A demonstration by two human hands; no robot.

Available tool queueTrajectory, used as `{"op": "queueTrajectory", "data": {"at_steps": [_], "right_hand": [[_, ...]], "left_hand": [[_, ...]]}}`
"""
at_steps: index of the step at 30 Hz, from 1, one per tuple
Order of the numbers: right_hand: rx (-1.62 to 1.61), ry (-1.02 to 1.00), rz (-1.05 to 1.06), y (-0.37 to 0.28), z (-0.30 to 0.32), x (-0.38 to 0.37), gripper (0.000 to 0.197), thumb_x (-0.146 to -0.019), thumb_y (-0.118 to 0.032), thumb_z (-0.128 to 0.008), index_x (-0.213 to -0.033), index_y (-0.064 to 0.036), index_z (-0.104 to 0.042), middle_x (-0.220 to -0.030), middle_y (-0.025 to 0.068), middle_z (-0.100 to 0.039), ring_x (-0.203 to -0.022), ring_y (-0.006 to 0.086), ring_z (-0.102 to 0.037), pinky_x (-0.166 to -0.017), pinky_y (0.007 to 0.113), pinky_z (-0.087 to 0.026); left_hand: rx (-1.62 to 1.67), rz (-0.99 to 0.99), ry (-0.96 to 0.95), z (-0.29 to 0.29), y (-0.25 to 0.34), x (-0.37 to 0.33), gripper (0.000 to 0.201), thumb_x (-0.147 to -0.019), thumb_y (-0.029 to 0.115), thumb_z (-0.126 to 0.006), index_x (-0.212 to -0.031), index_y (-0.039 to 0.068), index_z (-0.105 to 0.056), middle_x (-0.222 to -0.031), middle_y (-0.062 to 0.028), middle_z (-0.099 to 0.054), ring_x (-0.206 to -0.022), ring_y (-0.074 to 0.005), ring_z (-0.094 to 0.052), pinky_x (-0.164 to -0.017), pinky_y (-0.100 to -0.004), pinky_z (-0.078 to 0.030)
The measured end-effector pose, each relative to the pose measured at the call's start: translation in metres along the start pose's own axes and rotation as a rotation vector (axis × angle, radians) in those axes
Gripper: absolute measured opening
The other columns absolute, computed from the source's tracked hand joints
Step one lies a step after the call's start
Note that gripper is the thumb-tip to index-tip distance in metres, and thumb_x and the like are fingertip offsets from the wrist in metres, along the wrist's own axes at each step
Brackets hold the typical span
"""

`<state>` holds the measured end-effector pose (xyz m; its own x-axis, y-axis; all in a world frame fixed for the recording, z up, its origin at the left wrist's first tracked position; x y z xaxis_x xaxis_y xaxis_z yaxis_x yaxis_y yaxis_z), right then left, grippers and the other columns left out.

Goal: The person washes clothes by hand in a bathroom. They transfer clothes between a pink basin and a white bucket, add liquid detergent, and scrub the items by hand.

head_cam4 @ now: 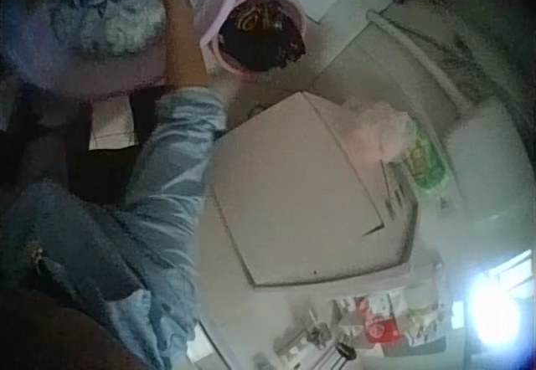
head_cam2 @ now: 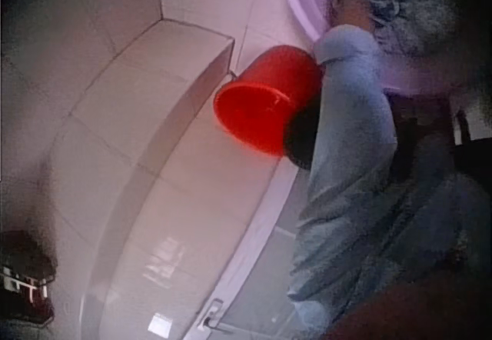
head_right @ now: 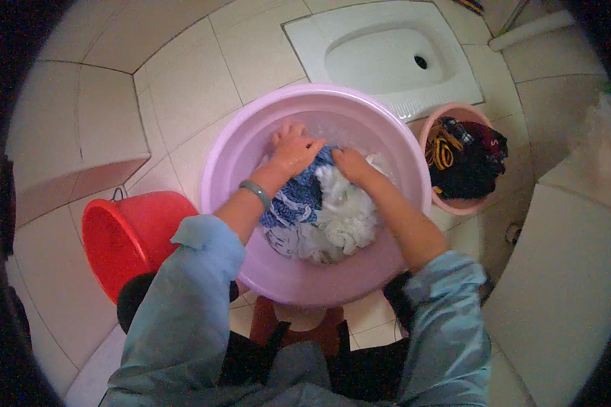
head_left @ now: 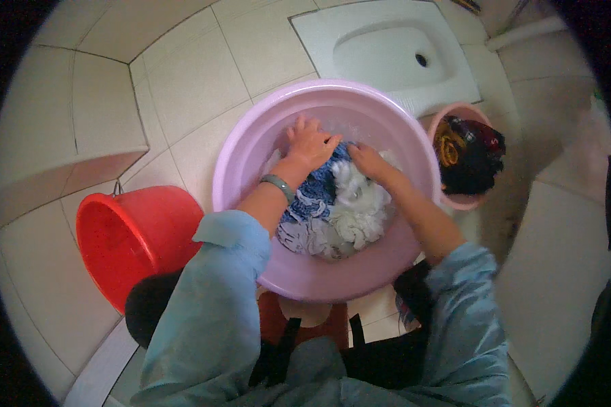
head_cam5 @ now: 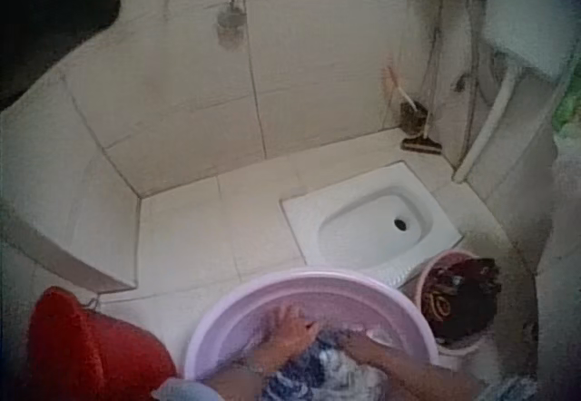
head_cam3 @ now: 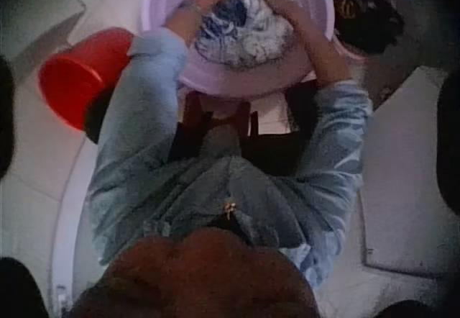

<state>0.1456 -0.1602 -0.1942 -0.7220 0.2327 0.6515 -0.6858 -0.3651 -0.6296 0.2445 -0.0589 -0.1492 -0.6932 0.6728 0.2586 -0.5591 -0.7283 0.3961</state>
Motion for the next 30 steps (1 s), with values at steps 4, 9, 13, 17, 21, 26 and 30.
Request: {"op": "queueTrajectory", "data": {"at_steps": [4,9,13,17,21,26,30], "right_hand": [[0.448,-0.171,0.151,-0.005,-0.011,0.071,0.044,-0.084,-0.032,-0.045,-0.115,-0.0023,-0.052,-0.121,0.0253,-0.049,-0.11,0.0408,-0.048,-0.09,0.045,-0.04],[1.017,0.029,0.714,-0.039,-0.061,0.156,0.054,-0.072,-0.033,-0.065,-0.121,-0.0144,-0.05,-0.133,0.016,-0.038,-0.121,0.0355,-0.037,-0.095,0.051,-0.033],[0.802,-0.031,0.847,-0.024,-0.09,0.157,0.058,-0.064,-0.028,-0.068,-0.117,-0.0127,-0.05,-0.122,0.0149,-0.045,-0.113,0.0338,-0.042,-0.094,0.053,-0.032],[0.629,-0.003,0.627,-0.016,-0.074,0.083,0.056,-0.066,-0.026,-0.066,-0.117,-0.0127,-0.05,-0.114,0.0153,-0.051,-0.105,0.0339,-0.049,-0.085,0.049,-0.039],[0.436,0.066,0.462,-0.005,-0.053,0.013,0.05,-0.075,-0.028,-0.059,-0.122,-0.0141,-0.048,-0.105,0.0168,-0.058,-0.1,0.0323,-0.054,-0.081,0.046,-0.044],[0.512,0.091,0.317,0.002,-0.057,-0.025,0.041,-0.084,-0.033,-0.049,-0.12,-0.013,-0.053,-0.122,0.0186,-0.051,-0.104,0.0358,-0.055,-0.091,0.045,-0.041],[0.537,0.019,0.219,0.027,-0.044,-0.067,0.039,-0.085,-0.032,-0.047,-0.115,-0.0099,-0.056,-0.115,0.0174,-0.056,-0.103,0.0361,-0.054,-0.09,0.044,-0.042]], "left_hand": [[0.416,0.163,-0.564,-0.078,-0.007,0.043,0.045,-0.087,0.047,-0.041,-0.106,0.013,-0.064,-0.123,-0.0133,-0.053,-0.116,-0.0342,-0.047,-0.1,-0.055,-0.026],[0.132,0.162,-0.094,-0.058,0.024,0.159,0.037,-0.08,0.034,-0.054,-0.109,0.012,-0.059,-0.11,-0.0134,-0.053,-0.104,-0.0319,-0.049,-0.092,-0.0498,-0.03],[0.026,0.056,0.27,-0.046,0.028,0.181,0.036,-0.072,0.02,-0.061,-0.105,0.009,-0.057,-0.103,-0.0128,-0.052,-0.099,-0.0299,-0.047,-0.087,-0.0464,-0.033],[0.049,0.046,0.098,-0.071,0.01,0.115,0.033,-0.075,0.017,-0.059,-0.106,0.009,-0.056,-0.102,-0.0137,-0.052,-0.097,-0.0299,-0.049,-0.085,-0.0434,-0.035],[-0.029,0.17,-0.031,-0.095,-0.01,0.04,0.024,-0.08,0.023,-0.053,-0.098,0.01,-0.061,-0.104,-0.0176,-0.057,-0.098,-0.033,-0.054,-0.086,-0.0438,-0.042],[-0.032,-0.188,-0.087,-0.093,-0.02,-0.008,0.029,-0.08,0.028,-0.053,-0.096,0.007,-0.063,-0.099,-0.0214,-0.061,-0.092,-0.0328,-0.06,-0.082,-0.0408,-0.046],[-0.19,-0.201,-0.286,-0.027,0.027,-0.034,0.037,-0.081,0.03,-0.051,-0.107,0.006,-0.06,-0.106,-0.0195,-0.06,-0.101,-0.0315,-0.057,-0.086,-0.0416,-0.045]]}}
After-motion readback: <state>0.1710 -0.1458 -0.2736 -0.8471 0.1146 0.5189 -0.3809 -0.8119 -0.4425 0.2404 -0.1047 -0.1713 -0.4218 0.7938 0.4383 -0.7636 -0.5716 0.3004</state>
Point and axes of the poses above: each hand's wrist, its own x-axis away from the middle knuckle, its own z-axis out of the back of the hand, y = z × x, the point moved 9 cm from there along -x, towards the middle knuckle
